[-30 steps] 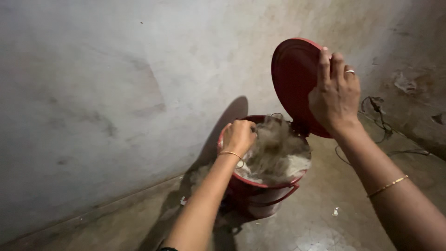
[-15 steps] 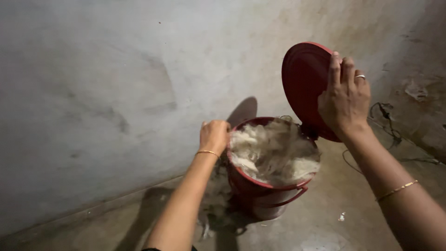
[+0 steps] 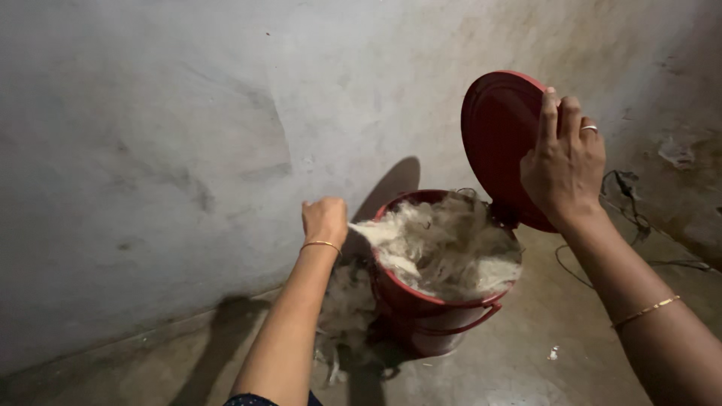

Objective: The person repeatedly reaches into a red bucket and pulls out clumps of white fibrous material, likely cotton, using their left hand while holding the bucket lid open with their right hand. The person continues to remove and drop the material beside the bucket throughout the clip.

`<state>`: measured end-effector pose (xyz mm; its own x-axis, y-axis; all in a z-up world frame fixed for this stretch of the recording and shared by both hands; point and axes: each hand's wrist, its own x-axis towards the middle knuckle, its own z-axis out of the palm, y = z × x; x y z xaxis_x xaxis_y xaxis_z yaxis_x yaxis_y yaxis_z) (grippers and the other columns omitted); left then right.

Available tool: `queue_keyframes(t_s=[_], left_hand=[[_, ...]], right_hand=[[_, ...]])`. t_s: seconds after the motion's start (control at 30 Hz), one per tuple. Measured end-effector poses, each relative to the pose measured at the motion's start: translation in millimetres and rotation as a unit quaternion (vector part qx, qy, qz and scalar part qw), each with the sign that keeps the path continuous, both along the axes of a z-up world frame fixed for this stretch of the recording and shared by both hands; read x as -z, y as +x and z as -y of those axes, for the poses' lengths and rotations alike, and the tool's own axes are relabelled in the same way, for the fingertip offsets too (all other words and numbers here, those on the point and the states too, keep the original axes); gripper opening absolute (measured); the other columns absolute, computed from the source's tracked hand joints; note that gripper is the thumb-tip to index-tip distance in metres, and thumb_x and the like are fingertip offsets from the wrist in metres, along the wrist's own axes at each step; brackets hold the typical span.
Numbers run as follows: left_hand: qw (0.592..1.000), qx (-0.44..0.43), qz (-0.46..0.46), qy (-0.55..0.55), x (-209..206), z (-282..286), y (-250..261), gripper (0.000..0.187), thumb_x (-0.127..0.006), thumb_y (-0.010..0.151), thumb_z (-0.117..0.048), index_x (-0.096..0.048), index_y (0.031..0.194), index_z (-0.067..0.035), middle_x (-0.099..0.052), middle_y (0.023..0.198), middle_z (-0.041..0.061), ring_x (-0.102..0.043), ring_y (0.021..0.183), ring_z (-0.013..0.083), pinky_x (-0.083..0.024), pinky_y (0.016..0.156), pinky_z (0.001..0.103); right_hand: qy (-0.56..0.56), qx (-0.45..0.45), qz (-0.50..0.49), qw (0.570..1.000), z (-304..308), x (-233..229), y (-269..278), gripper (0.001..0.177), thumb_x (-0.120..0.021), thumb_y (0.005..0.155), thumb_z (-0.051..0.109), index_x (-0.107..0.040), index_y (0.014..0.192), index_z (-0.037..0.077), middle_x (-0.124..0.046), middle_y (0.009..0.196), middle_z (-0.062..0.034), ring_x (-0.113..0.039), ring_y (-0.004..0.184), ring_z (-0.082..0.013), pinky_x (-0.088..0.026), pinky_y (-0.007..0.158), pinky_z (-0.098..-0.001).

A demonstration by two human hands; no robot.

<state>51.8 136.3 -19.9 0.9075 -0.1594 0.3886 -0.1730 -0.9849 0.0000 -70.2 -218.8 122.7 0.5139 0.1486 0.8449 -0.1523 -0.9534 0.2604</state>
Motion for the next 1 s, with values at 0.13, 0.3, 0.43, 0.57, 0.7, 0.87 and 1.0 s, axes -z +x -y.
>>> queue_keyframes(t_s=[0.13, 0.3, 0.43, 0.57, 0.7, 0.87, 1.0], left_hand=[[0.999, -0.04, -0.027, 0.002, 3, -8, 4, 0.021, -0.061, 0.09, -0.008, -0.08, 0.084, -0.015, -0.078, 0.091, 0.012, -0.076, 0.088, 0.0315, -0.05, 0.086, 0.046], [0.993, -0.1, -0.058, 0.013, -2, -24, -1, 0.021, -0.061, 0.09, -0.009, -0.081, 0.087, -0.017, -0.078, 0.094, 0.01, -0.076, 0.091, 0.0308, -0.047, 0.087, 0.045], [0.985, -0.148, -0.076, 0.048, -13, -30, -12, 0.021, -0.063, 0.093, -0.009, -0.081, 0.09, -0.018, -0.079, 0.095, 0.008, -0.076, 0.091, 0.0295, -0.045, 0.091, 0.046], [0.967, -0.203, -0.123, 0.091, -27, -32, -20, 0.017, -0.066, 0.092, -0.011, -0.08, 0.096, -0.018, -0.079, 0.095, 0.006, -0.076, 0.09, 0.0291, -0.045, 0.09, 0.049], [0.958, -0.216, -0.164, 0.089, -36, -33, -25, 0.017, -0.067, 0.094, -0.011, -0.08, 0.1, -0.019, -0.081, 0.099, 0.005, -0.075, 0.095, 0.028, -0.044, 0.094, 0.05], [0.957, -0.207, -0.203, 0.028, -23, -38, -17, 0.021, -0.069, 0.088, -0.015, -0.078, 0.107, -0.019, -0.077, 0.111, 0.005, -0.073, 0.103, 0.0283, -0.046, 0.092, 0.047], [0.963, -0.191, -0.186, -0.029, -1, -42, -1, 0.024, -0.059, 0.098, -0.016, -0.079, 0.11, -0.019, -0.077, 0.116, 0.007, -0.073, 0.109, 0.0297, -0.046, 0.098, 0.047]], right_hand=[[0.0, -0.004, -0.002, 1.0, 0, 0, -2, 0.084, -0.066, 0.082, 0.008, -0.039, 0.161, -0.001, -0.053, 0.14, -0.0222, -0.062, 0.104, -0.0383, -0.053, 0.085, -0.0458], [-0.016, 0.003, 0.016, 1.0, 3, 1, 1, 0.082, -0.066, 0.082, 0.01, -0.04, 0.159, -0.001, -0.053, 0.14, -0.022, -0.062, 0.103, -0.0378, -0.052, 0.083, -0.0452], [-0.003, -0.009, 0.012, 1.0, 5, 3, 5, 0.082, -0.065, 0.082, 0.008, -0.04, 0.16, -0.001, -0.053, 0.14, -0.0213, -0.061, 0.103, -0.0376, -0.052, 0.083, -0.0457], [-0.001, -0.004, 0.006, 1.0, 6, 3, 6, 0.082, -0.065, 0.083, 0.008, -0.039, 0.161, -0.002, -0.053, 0.14, -0.0224, -0.061, 0.103, -0.0377, -0.052, 0.082, -0.0455], [-0.003, -0.009, 0.014, 1.0, 5, 4, 3, 0.078, -0.065, 0.084, 0.009, -0.039, 0.157, -0.002, -0.051, 0.142, -0.0208, -0.06, 0.107, -0.0378, -0.052, 0.088, -0.0459], [0.001, 0.012, -0.014, 1.0, 3, 2, 3, 0.086, -0.065, 0.081, 0.012, -0.039, 0.162, -0.002, -0.05, 0.142, -0.023, -0.06, 0.107, -0.039, -0.052, 0.087, -0.0456], [-0.005, 0.009, -0.003, 1.0, 2, 3, 3, 0.086, -0.065, 0.082, 0.012, -0.038, 0.162, -0.002, -0.05, 0.143, -0.0233, -0.06, 0.108, -0.0388, -0.052, 0.089, -0.0457]])
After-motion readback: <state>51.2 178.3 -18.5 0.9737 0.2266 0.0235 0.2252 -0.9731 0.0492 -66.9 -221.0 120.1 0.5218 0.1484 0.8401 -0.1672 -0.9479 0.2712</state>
